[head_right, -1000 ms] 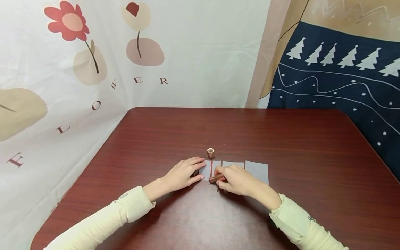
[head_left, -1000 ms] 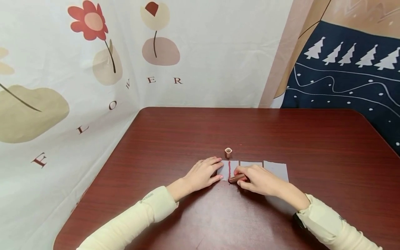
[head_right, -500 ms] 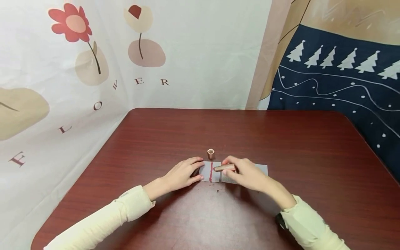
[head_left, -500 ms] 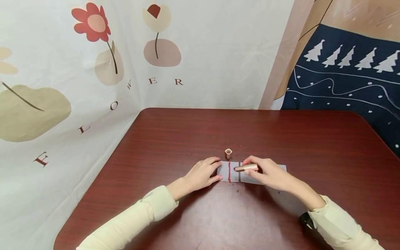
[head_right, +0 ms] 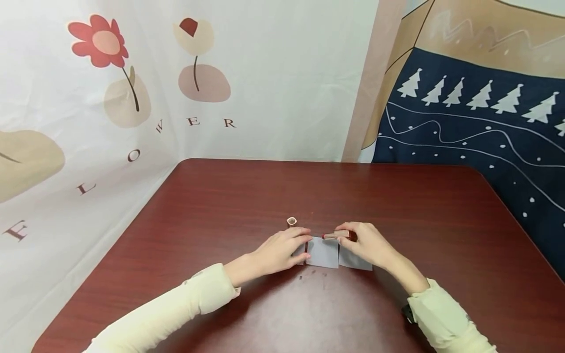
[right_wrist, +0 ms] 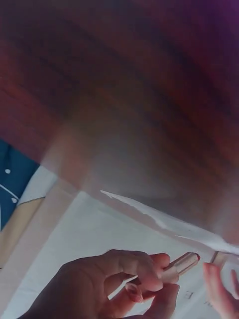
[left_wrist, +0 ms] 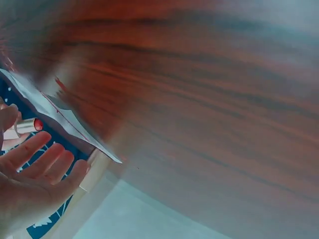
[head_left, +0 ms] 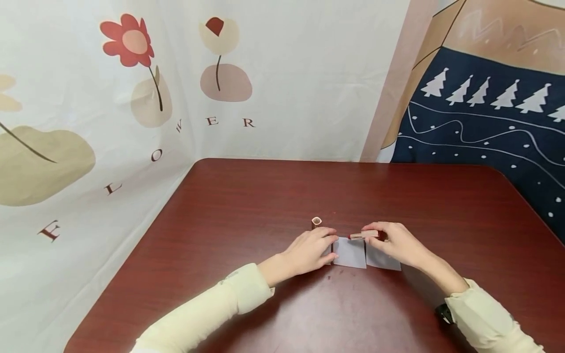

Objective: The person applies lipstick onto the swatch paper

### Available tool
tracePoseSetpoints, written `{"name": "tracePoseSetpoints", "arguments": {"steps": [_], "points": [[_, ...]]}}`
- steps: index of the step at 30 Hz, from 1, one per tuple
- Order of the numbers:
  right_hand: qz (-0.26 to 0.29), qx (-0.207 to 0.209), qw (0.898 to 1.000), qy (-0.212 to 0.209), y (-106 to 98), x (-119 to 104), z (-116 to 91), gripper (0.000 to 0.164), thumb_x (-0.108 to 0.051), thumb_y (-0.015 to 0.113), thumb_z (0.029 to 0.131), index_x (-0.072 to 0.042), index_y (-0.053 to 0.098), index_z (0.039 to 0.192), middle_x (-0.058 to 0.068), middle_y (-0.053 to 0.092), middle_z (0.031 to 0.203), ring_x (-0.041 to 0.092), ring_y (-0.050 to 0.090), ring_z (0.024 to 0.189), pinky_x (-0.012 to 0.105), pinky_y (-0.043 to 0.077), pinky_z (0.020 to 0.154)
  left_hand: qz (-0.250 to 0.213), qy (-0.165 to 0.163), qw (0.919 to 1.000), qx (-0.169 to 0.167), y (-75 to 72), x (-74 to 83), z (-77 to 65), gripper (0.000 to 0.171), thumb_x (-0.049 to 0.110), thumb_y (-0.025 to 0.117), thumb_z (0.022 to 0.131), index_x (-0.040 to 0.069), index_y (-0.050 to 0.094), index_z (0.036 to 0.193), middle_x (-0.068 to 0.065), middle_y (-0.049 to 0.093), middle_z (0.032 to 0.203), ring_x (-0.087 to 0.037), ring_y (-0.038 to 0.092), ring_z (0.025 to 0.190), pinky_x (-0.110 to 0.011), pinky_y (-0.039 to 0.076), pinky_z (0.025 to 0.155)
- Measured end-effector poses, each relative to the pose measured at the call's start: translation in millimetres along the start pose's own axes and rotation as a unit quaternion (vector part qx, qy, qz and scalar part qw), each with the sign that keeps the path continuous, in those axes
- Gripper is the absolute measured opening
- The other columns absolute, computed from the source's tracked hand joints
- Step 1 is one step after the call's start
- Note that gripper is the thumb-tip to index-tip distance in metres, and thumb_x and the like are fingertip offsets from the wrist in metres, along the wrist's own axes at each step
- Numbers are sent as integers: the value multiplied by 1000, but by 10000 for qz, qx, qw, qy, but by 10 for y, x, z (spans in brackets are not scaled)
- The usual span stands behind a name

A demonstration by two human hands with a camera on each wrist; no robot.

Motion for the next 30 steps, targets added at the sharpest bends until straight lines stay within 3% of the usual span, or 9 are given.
{"name": "tracePoseSetpoints", "arguments": {"steps": [5,12,17,20,23,24,30], "points": [[0,20,9999,-123,64,-7,42,25,-10,67,86,-2,65,110,-6,55,70,6,43,57,22,38,48,199,-225,9991,-308,106,0,68,45,39,62,88,8,62,121,-5,55,126,-16,49,118,-28,43,91],[540,-106,9974,457,21,51,42,34,-13,64,89,-5,61,122,3,57,66,13,45,38,27,40,37,182,-481,9961,-723,162,-33,87,45,41,62,89,8,62,120,-4,56,126,-15,50,117,-29,45,89],[490,-67,9972,561,-7,89,21,35,-13,61,91,-4,59,125,4,52,62,13,50,40,27,42,40,189,-515,9952,-815,184,-32,135,41,41,62,88,10,65,115,-2,55,127,-14,49,119,-29,46,87],[226,91,9986,459,-44,93,-20,39,-8,63,88,3,56,125,16,62,85,8,54,42,24,45,45,140,-439,9959,-774,182,-11,176,41,41,62,88,10,65,115,-3,56,126,-14,49,118,-28,46,87],[101,194,9991,357,-46,86,-42,40,-6,65,87,9,55,122,22,61,102,5,57,48,21,48,48,-4,-384,9967,-709,177,-7,185,45,41,61,89,9,62,121,-4,55,126,-15,50,118,-28,46,88],[96,209,9993,307,-37,81,-41,39,-6,65,86,10,56,121,22,61,105,4,58,49,21,48,48,-59,-390,9968,-702,174,-9,178,46,40,61,89,9,60,123,-5,55,126,-15,50,118,-29,46,88],[-1,112,9998,-144,26,37,-12,33,-7,68,85,6,62,114,4,58,84,2,58,49,20,48,49,-167,-375,9973,-608,169,-37,121,41,38,63,88,10,63,119,-8,56,125,-19,51,116,-32,47,87]]}}
Point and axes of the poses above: each hand's wrist, its own z-axis towards the middle knuckle, its own y-axis out of the palm, x = y × z, the point moved 5 cm from there along z, towards the middle knuckle
